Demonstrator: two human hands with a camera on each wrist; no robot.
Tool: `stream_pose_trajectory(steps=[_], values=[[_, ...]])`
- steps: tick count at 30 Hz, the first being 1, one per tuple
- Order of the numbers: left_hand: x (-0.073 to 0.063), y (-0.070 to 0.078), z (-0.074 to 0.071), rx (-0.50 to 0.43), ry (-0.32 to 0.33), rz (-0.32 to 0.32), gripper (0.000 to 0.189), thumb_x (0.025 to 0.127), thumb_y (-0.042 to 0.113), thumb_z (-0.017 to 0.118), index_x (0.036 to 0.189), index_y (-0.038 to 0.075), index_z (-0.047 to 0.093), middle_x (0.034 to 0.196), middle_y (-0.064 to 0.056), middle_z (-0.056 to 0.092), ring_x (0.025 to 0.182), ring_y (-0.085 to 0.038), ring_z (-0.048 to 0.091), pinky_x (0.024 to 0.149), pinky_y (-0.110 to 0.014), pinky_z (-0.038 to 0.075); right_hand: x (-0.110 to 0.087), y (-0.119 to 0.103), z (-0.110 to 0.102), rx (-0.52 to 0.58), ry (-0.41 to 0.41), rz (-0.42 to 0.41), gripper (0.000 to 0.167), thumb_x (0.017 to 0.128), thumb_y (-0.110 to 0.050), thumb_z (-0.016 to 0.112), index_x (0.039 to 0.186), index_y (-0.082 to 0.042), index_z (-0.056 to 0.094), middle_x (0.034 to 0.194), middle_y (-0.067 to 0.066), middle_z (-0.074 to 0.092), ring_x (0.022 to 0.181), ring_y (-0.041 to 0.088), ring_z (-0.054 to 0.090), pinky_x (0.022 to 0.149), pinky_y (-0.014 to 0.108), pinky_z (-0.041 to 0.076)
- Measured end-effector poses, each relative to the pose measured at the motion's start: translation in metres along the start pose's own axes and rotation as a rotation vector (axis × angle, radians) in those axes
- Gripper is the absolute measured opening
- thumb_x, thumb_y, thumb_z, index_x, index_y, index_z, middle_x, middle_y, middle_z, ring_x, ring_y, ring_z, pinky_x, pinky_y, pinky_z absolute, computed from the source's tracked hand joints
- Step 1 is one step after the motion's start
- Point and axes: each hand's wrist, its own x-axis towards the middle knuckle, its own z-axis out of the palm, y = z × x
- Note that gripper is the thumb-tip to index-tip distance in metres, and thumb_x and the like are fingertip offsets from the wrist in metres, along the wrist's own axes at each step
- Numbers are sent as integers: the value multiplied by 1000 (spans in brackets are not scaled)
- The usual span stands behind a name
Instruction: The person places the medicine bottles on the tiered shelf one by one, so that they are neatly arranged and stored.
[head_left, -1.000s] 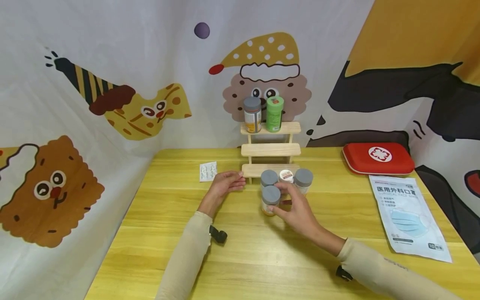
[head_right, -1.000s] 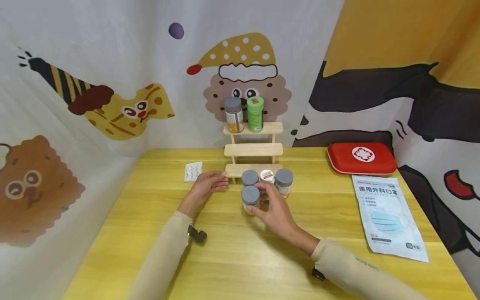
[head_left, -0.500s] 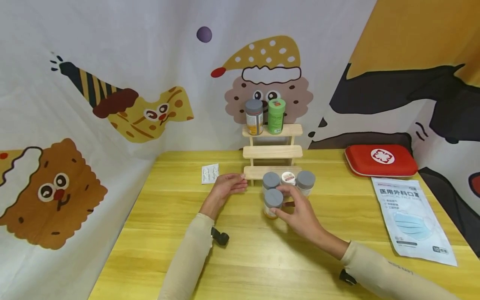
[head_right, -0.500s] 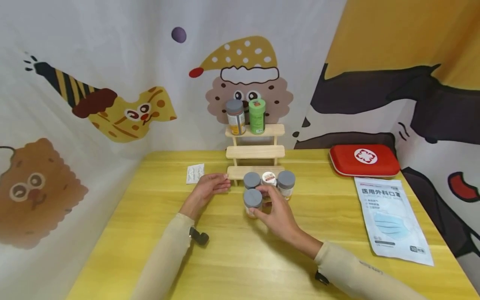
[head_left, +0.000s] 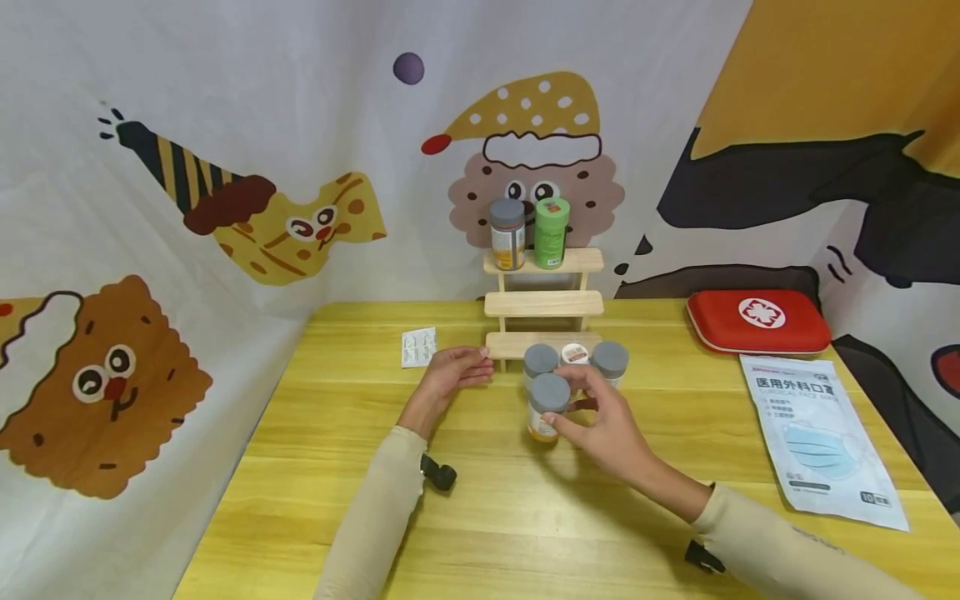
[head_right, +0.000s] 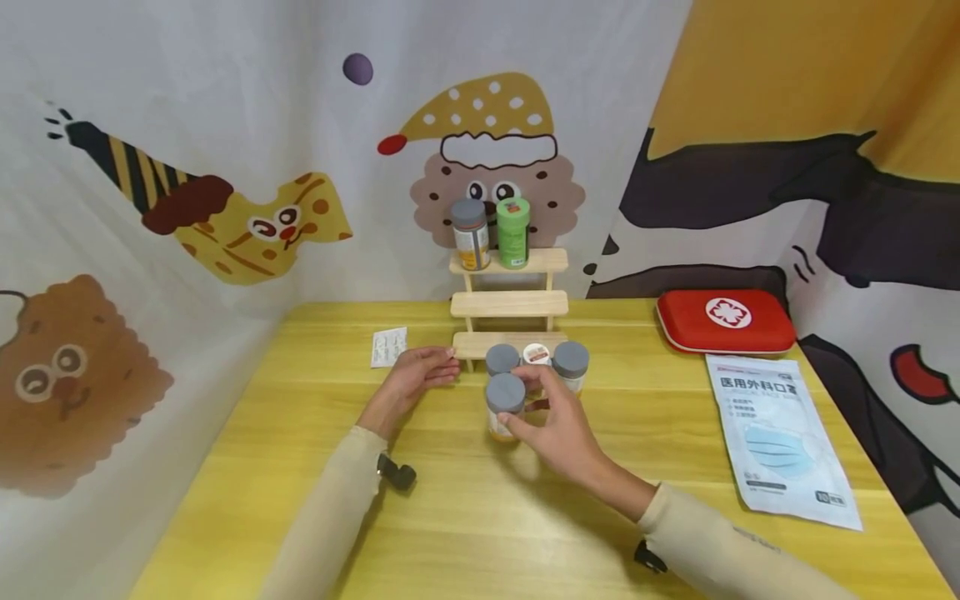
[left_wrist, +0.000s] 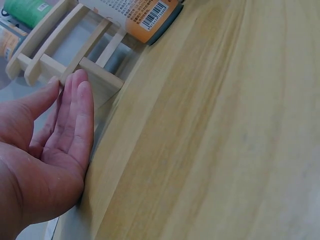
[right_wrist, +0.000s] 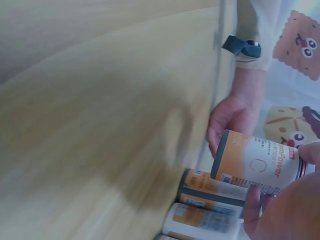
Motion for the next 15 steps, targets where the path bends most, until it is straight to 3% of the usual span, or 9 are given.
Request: stream_pose_trajectory(steps=[6,11,15], values=[[-1,1,1,3,0,9,22,100,15,75,114,-2,72,118,-27,76,84,-17,79,82,-31,70,4,-14,-8,52,-6,29,60,85,-5,88,137,-10,58,124,5,68,110,18,66,89,28,63],[-3,1,1,1,-6,9,23,100,15,74,115,-2,72,110,-22,78,84,-17,79,83,-31,70,6,-24,-15,88,-15,87,59,84,-4,88,135,-13,59,122,6,68,111,20,66,91,27,62],[-4,2,1,0,-10,8,23,101,15,74,114,-3,72,102,-15,80,83,-17,79,82,-31,70,9,-27,-21,66,-13,75,59,84,-4,88,135,-13,59,122,8,66,109,17,65,90,27,63]])
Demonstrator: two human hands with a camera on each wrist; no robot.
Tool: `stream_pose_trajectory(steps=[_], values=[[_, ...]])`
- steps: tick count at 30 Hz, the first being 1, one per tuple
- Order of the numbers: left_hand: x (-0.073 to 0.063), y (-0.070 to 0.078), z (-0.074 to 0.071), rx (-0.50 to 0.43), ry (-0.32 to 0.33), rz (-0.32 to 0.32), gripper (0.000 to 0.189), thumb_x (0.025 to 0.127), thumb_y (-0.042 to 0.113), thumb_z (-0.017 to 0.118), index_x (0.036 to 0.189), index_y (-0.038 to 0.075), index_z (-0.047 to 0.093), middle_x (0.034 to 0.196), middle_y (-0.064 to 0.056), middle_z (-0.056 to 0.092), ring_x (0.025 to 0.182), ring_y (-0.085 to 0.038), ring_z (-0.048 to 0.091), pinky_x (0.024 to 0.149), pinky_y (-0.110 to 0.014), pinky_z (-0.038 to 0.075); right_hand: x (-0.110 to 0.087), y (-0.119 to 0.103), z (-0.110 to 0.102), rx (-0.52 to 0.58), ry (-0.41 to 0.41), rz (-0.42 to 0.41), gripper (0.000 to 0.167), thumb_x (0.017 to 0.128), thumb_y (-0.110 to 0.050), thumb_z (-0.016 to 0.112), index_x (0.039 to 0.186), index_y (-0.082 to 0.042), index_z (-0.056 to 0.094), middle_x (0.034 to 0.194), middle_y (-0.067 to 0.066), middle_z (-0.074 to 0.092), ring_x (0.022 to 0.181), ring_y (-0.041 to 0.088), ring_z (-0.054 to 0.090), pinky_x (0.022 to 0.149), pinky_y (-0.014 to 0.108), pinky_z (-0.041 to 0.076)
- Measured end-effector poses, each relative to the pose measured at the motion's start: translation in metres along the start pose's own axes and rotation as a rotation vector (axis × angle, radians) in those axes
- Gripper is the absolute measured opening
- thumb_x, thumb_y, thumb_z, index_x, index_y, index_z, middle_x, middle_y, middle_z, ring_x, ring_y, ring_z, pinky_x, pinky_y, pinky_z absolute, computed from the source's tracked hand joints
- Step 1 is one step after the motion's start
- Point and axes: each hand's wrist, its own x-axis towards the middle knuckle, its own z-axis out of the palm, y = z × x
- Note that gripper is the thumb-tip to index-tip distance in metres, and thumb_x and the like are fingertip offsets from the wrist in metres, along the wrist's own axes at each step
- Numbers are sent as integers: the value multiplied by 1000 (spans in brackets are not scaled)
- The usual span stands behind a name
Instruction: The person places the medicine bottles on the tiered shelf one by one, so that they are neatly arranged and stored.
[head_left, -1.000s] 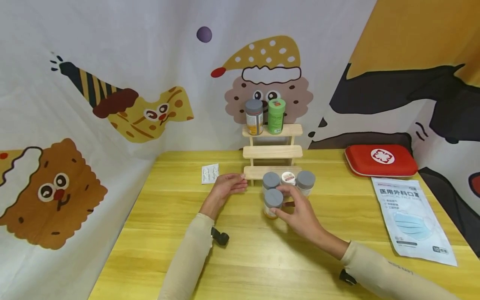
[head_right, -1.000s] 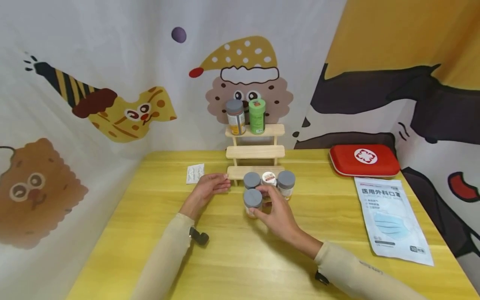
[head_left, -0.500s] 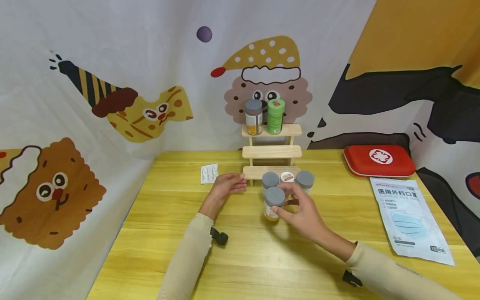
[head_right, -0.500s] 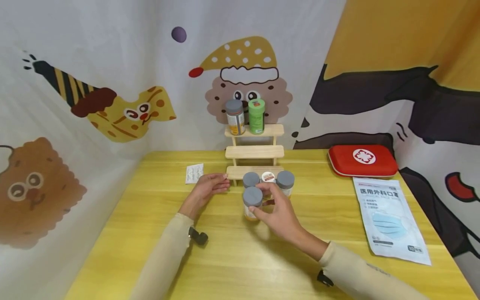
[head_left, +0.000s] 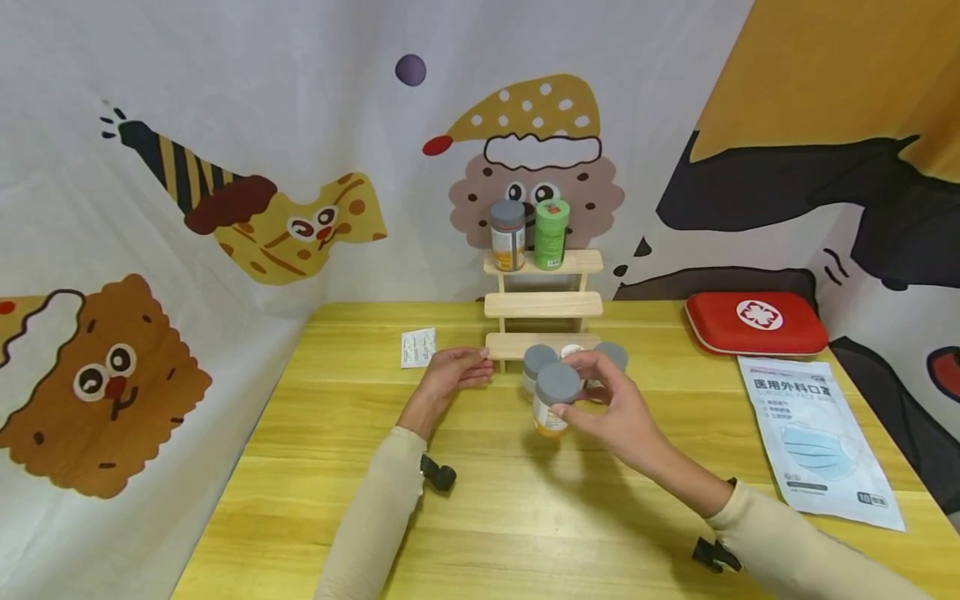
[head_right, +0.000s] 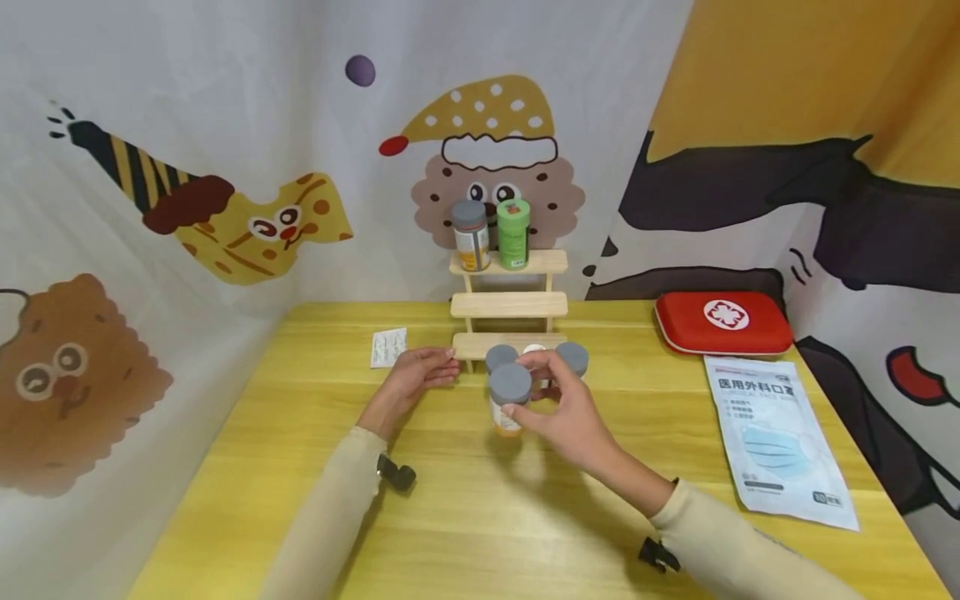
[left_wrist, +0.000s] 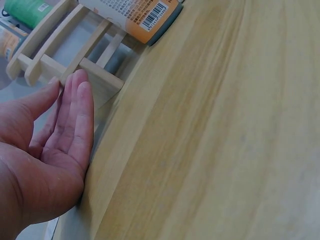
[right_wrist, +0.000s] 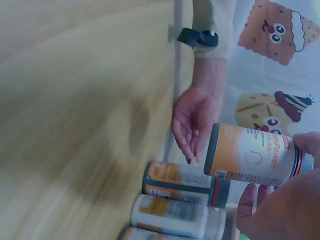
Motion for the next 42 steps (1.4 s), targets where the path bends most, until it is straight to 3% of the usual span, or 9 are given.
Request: stream_pose_trajectory(steps=[9,24,31,35,42], values=[[0,-1,-1,7,0,-6,24,101,17,75,114,-3,71,97,-11,81,83,-16,79,83,-32,70,14,-11,-16,-41,12,-60,58,87,-4,86,137,-9,57,125,9,67,110,14,66,91,24,61],[-1,-2,-2,-1,0,-5,24,101,15,74,115,-4,71,94,-9,81,83,-15,79,83,-31,70,51,-32,-52,-13,90,-112,57,91,-1,80,141,-7,52,132,-9,60,125,9,59,101,17,54],[-1,-3,-2,-3,-1,0,23,101,14,73,116,-4,71,93,-7,81,83,-15,79,82,-30,70,69,-26,-64,-22,187,-129,56,91,-2,80,141,-7,56,124,-13,65,116,11,63,99,16,57],[0,-2,-2,-3,-3,-5,24,102,14,73,117,-4,71,93,-7,81,83,-15,79,83,-30,70,84,-17,-73,-9,249,-150,57,91,-1,81,142,-7,56,121,-12,66,110,7,67,92,13,59],[2,-1,-2,4,-7,0,23,101,14,73,115,-4,71,92,-8,81,83,-15,79,83,-30,70,116,0,-85,20,343,-162,59,92,-3,81,144,-5,55,129,-14,59,119,7,62,93,8,58]])
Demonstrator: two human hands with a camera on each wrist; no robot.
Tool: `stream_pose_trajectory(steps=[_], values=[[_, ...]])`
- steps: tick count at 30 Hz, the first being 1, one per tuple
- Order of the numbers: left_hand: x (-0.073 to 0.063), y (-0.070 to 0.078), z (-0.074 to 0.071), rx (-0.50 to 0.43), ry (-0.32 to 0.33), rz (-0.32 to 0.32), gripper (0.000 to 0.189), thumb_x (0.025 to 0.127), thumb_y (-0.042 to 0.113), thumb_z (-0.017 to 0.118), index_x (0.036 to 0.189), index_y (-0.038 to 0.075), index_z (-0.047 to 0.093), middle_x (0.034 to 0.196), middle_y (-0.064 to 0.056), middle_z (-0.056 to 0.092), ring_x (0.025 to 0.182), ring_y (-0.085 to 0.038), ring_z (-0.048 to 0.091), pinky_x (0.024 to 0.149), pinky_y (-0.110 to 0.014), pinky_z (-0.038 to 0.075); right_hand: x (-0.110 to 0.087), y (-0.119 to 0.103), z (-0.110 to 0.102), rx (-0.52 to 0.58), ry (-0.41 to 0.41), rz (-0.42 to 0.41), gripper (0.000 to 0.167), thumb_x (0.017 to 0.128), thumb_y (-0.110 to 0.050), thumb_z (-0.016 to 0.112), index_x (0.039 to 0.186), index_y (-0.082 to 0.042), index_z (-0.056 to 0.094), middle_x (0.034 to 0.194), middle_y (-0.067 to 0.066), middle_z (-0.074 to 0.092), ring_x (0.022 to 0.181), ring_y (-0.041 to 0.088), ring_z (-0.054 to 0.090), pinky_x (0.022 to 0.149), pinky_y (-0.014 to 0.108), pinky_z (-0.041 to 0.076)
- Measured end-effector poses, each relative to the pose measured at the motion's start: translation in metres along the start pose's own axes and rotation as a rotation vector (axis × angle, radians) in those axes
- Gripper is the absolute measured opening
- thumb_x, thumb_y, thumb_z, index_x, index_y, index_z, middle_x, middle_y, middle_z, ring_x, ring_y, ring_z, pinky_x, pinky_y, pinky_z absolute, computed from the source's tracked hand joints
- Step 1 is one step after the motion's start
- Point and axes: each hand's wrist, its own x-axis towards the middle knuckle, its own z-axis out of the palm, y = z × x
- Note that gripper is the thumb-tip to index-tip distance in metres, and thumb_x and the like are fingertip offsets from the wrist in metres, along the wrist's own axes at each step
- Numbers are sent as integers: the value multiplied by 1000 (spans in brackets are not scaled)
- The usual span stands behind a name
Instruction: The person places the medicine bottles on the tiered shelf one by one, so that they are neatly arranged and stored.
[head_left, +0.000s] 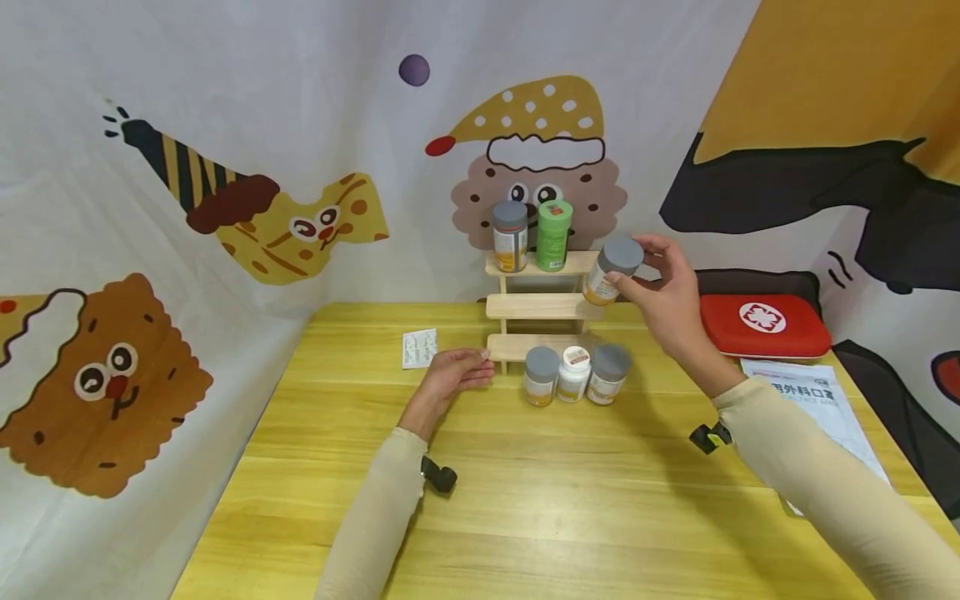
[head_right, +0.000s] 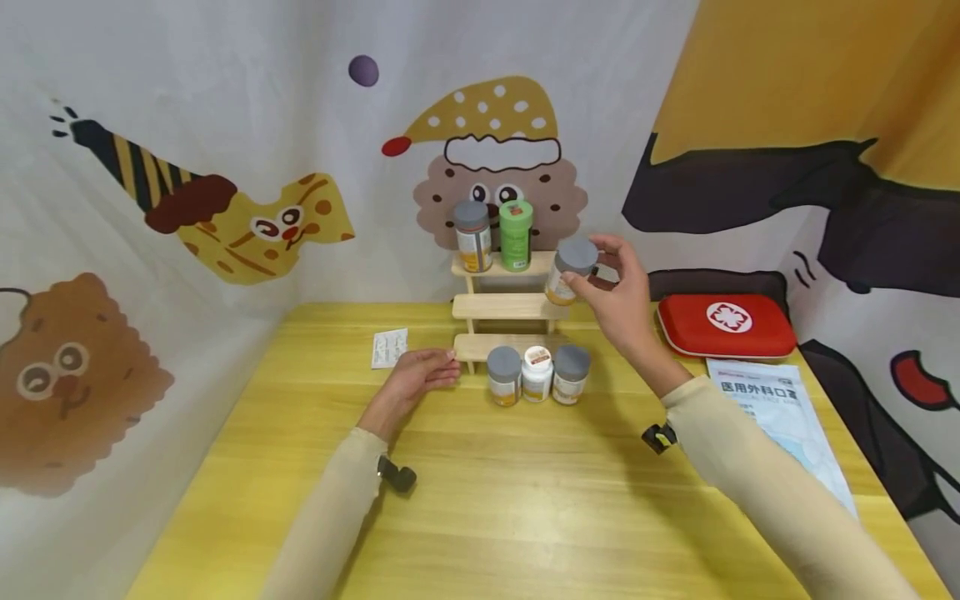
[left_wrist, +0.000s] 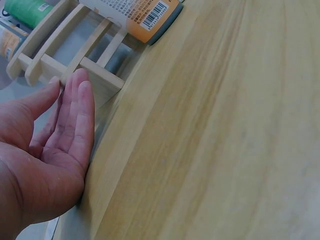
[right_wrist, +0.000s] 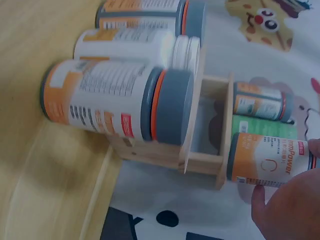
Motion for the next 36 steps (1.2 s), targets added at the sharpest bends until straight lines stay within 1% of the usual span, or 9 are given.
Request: stream_pose_trajectory(steps=[3,8,11,14,18,24,32,36], values=[[-1,0,-1,0,2,2,23,101,14,74,114,-4,72,94,-9,81,83,-16,79,82,-30,70,10,5,3,8,18,15,57,92,-7,81,143,-9,55,131,-13,58,120,9,60,94,9,57],[0,0,0,-3,-1,3,24,101,15,74,115,-4,72,97,-12,81,83,-16,79,82,-30,70,23,5,7,5,38,21,55,93,-11,81,141,-15,56,134,-10,57,120,11,57,95,12,56],[1,0,1,-9,2,3,25,100,15,75,116,-5,72,97,-12,81,82,-16,79,82,-30,70,31,6,10,6,49,28,55,93,-13,82,141,-15,55,133,-13,57,121,10,56,94,14,56],[0,1,2,-8,5,2,25,101,14,74,116,-5,72,95,-11,81,82,-16,79,81,-30,70,39,8,14,18,60,38,56,93,-12,82,142,-14,55,132,-15,56,121,9,55,93,12,56],[0,1,1,-2,2,4,25,101,15,74,116,-5,71,95,-11,81,82,-15,79,82,-30,70,48,12,19,55,79,39,56,92,-8,80,142,-10,55,133,-12,56,120,11,54,91,13,55],[-1,2,1,2,7,-2,23,101,15,74,114,-4,72,97,-12,80,83,-16,79,83,-31,70,55,16,25,57,100,35,56,91,-9,83,140,-13,57,132,-13,54,118,8,53,90,15,55],[1,1,1,-4,10,0,19,102,13,72,112,-3,72,90,-7,80,81,-15,79,81,-29,70,59,14,27,20,97,69,57,91,-14,84,141,-15,57,133,-12,55,121,9,52,93,19,56],[0,0,2,-3,16,0,20,101,13,73,113,-3,72,90,-6,80,81,-14,79,80,-29,70,60,15,28,4,97,88,57,91,-16,84,141,-16,57,134,-12,55,121,8,52,94,19,55]])
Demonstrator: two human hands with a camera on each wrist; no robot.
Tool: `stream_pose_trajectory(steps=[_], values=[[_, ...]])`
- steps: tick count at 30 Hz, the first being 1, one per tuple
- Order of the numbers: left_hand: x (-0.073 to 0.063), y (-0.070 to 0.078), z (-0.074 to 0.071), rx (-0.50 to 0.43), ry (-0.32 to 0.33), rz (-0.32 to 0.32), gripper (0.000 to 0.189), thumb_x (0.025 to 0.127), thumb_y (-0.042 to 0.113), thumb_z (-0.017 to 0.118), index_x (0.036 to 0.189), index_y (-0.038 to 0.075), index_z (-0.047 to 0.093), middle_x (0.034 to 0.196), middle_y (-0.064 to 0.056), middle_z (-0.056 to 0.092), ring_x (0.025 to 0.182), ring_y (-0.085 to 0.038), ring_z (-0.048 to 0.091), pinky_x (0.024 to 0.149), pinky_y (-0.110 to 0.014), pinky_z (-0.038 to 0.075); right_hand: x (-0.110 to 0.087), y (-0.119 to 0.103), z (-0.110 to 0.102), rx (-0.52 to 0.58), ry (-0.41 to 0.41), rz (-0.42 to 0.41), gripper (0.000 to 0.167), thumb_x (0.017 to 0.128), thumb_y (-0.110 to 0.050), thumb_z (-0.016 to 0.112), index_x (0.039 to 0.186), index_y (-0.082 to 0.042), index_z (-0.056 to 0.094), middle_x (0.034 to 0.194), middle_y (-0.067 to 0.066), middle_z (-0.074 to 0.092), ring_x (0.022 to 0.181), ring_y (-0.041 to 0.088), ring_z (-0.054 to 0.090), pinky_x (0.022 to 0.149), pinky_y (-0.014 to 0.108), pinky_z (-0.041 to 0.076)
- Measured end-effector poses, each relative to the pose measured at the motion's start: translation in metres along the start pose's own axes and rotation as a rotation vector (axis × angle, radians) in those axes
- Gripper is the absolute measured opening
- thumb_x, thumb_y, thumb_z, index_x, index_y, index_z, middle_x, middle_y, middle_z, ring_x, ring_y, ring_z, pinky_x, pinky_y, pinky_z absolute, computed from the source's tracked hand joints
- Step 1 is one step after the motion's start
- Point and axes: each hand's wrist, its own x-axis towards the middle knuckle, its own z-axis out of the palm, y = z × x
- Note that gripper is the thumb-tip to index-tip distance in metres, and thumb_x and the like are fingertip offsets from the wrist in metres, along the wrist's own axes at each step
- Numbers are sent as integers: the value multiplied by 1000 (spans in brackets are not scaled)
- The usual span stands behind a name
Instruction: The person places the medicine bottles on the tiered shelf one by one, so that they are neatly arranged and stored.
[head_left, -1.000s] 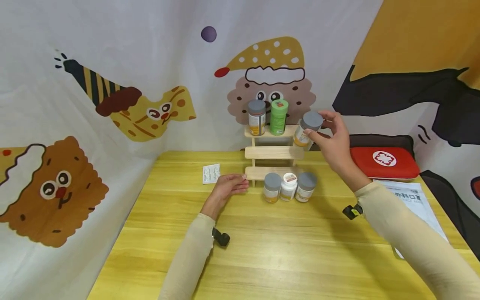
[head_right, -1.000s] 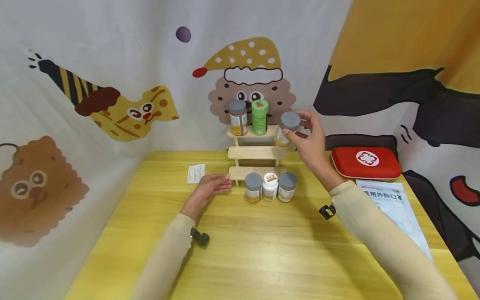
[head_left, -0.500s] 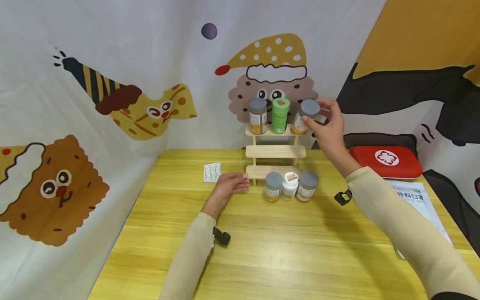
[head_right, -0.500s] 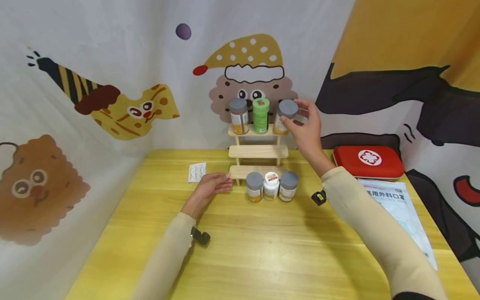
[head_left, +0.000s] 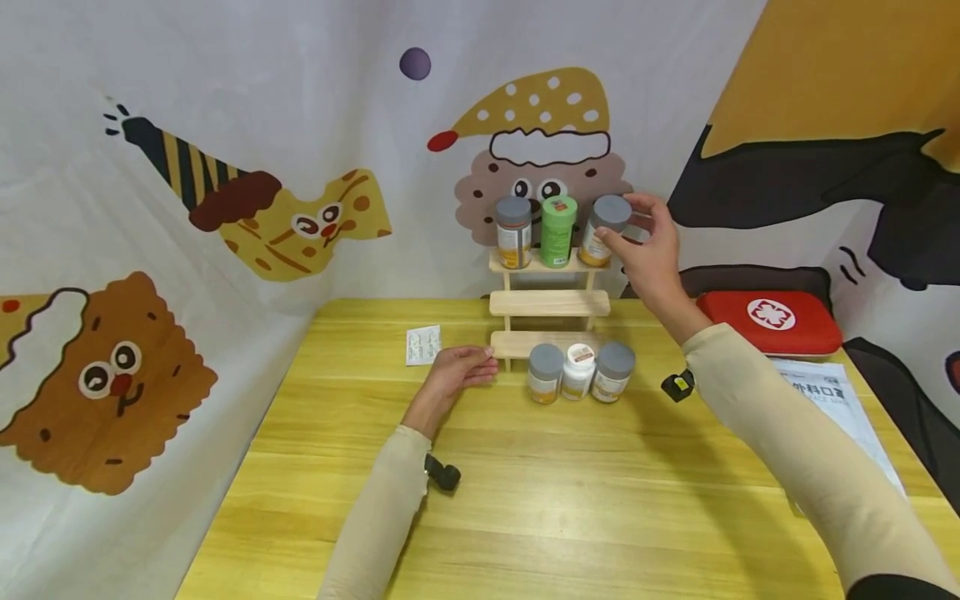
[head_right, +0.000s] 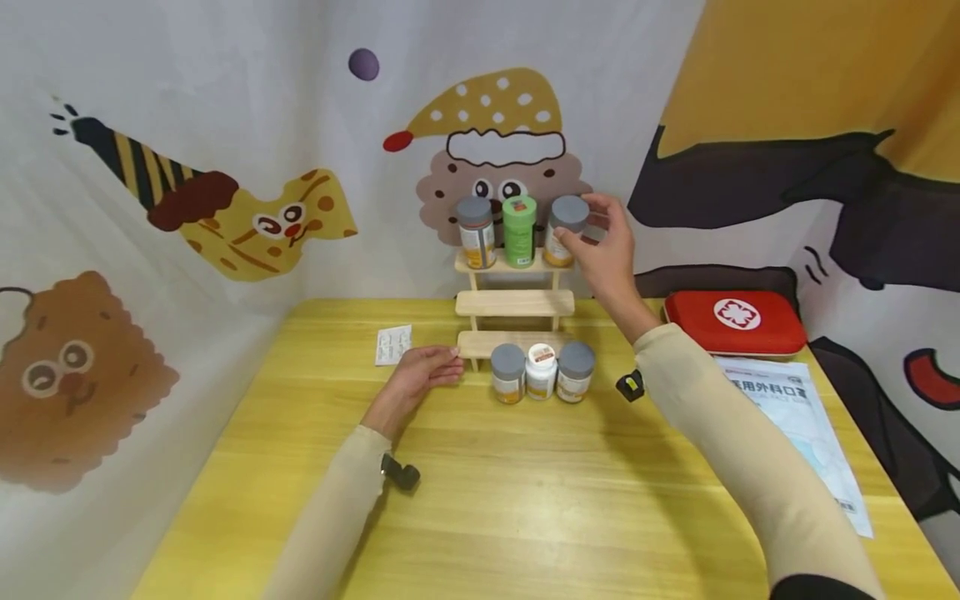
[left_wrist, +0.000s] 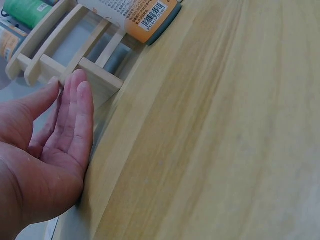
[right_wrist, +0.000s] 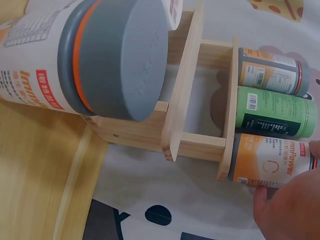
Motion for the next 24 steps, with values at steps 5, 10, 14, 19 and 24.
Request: stream_pose_trajectory(steps=[5,10,14,19,24], values=[[1,-1,0,-3,7,-9,21,101,14,73,114,-3,72,91,-7,80,81,-15,79,80,-28,70,3,1,0,-18,-7,7,56,92,-19,83,142,-17,57,135,-12,55,121,8,52,95,19,55],[1,0,-1,-1,7,-9,23,101,13,73,116,-4,71,91,-6,80,81,-15,79,80,-29,70,5,2,3,-35,-12,-1,57,93,-19,83,143,-14,58,134,-9,57,120,8,53,94,18,53],[1,0,-1,-3,12,-11,23,101,13,73,116,-4,71,91,-6,80,81,-15,79,80,-29,70,7,-1,6,-46,-6,3,58,92,-19,84,144,-12,59,135,-4,59,118,8,55,90,15,53],[0,1,0,2,16,-18,26,102,13,72,120,-5,70,91,-5,80,82,-14,79,80,-28,70,10,0,8,-71,-4,20,59,93,-20,84,146,-13,59,136,-1,60,117,7,54,90,14,54],[1,1,1,3,11,-20,27,102,13,72,121,-6,69,89,-4,80,81,-13,79,79,-27,70,11,3,8,-78,-5,38,58,94,-22,83,146,-15,58,137,-1,60,119,8,54,93,18,54]])
